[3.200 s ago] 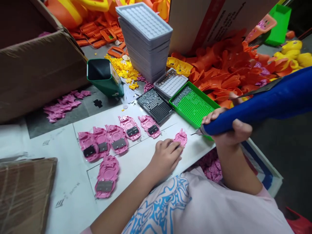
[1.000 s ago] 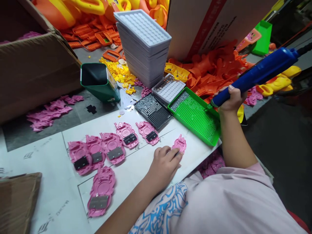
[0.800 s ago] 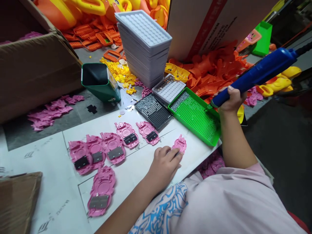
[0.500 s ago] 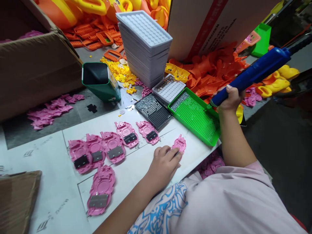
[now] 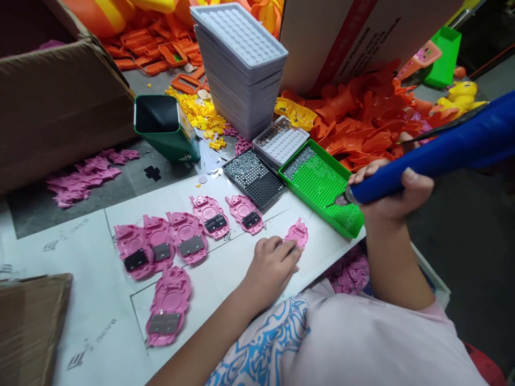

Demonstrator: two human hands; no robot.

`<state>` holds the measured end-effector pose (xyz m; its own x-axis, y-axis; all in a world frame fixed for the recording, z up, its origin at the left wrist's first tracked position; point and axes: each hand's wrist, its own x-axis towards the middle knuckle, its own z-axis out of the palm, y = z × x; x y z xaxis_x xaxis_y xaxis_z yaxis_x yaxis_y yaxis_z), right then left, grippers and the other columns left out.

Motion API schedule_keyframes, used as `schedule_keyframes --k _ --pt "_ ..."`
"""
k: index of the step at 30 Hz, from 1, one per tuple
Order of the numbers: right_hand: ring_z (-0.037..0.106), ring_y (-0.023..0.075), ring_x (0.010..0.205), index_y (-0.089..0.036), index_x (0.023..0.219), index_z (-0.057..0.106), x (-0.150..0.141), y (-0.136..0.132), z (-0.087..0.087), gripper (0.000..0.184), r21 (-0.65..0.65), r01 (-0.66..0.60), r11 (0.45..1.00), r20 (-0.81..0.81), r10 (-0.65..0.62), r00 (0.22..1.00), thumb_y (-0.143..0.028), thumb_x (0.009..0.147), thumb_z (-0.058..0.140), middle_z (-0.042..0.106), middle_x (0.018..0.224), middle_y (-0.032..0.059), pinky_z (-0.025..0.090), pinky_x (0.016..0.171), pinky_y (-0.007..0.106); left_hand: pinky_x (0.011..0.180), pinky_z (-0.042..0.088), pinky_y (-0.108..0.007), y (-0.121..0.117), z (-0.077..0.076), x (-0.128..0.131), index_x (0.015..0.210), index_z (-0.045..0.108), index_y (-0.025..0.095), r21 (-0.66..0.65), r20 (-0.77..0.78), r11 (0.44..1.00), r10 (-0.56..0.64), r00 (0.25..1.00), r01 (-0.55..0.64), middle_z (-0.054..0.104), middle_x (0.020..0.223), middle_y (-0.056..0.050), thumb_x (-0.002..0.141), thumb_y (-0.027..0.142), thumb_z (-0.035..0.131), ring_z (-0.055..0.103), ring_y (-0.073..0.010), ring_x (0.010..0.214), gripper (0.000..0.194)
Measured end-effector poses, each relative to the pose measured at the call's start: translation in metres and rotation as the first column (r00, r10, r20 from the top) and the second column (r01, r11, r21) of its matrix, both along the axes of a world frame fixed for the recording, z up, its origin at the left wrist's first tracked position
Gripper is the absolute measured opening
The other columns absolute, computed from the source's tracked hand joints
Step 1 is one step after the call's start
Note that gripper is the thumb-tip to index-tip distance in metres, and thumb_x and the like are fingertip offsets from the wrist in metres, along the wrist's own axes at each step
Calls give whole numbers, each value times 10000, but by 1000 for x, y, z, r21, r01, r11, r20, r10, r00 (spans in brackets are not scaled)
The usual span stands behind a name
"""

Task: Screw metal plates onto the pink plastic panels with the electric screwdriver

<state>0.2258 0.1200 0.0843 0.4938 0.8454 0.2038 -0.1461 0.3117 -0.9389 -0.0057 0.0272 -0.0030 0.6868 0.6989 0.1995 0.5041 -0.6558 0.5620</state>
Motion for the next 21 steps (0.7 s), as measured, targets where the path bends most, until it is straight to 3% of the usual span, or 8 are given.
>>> schedule_keyframes --k 3,6,11,17,21 --pt "570 179 492 -272 879 563 -28 -28 -3 246 56 -200 978 -12 201 980 -356 650 531 606 614 -26 476 494 342 851 312 -439 0 1 0 1193 579 208 5 -8 1000 0 1000 0 604 1246 -66 889 230 576 448 -264 1032 305" --pt "586 171 534 -283 896 578 -41 -41 -10 255 37 -287 957 -55 288 956 -378 661 608 601 649 -26 504 555 348 852 314 -439 0 2 0 1211 571 212 15 -16 1000 0 1000 0 600 1251 -65 889 235 579 448 -262 1036 323" --pt "580 176 563 -254 840 581 -42 -44 -21 286 -4 -291 957 -55 291 955 -433 635 671 585 663 -12 506 591 365 849 318 -439 0 2 0 1204 577 221 13 -33 1000 -2 999 3 603 1237 -64 887 241 582 449 -261 1037 317" --pt "589 171 577 -282 909 593 -44 -44 -25 238 67 -306 950 -56 310 949 -361 689 638 613 685 -14 523 615 362 854 314 -443 0 3 1 1199 576 224 -3 -44 1000 -2 999 2 601 1241 -53 887 250 585 448 -264 1041 313" --pt "585 178 575 -290 943 589 -43 -44 -28 284 44 -303 952 -55 305 951 -375 679 647 614 684 -18 524 609 375 852 315 -444 0 3 1 1189 582 225 -4 -51 1000 -6 999 5 606 1224 -73 896 259 571 449 -265 1046 296"
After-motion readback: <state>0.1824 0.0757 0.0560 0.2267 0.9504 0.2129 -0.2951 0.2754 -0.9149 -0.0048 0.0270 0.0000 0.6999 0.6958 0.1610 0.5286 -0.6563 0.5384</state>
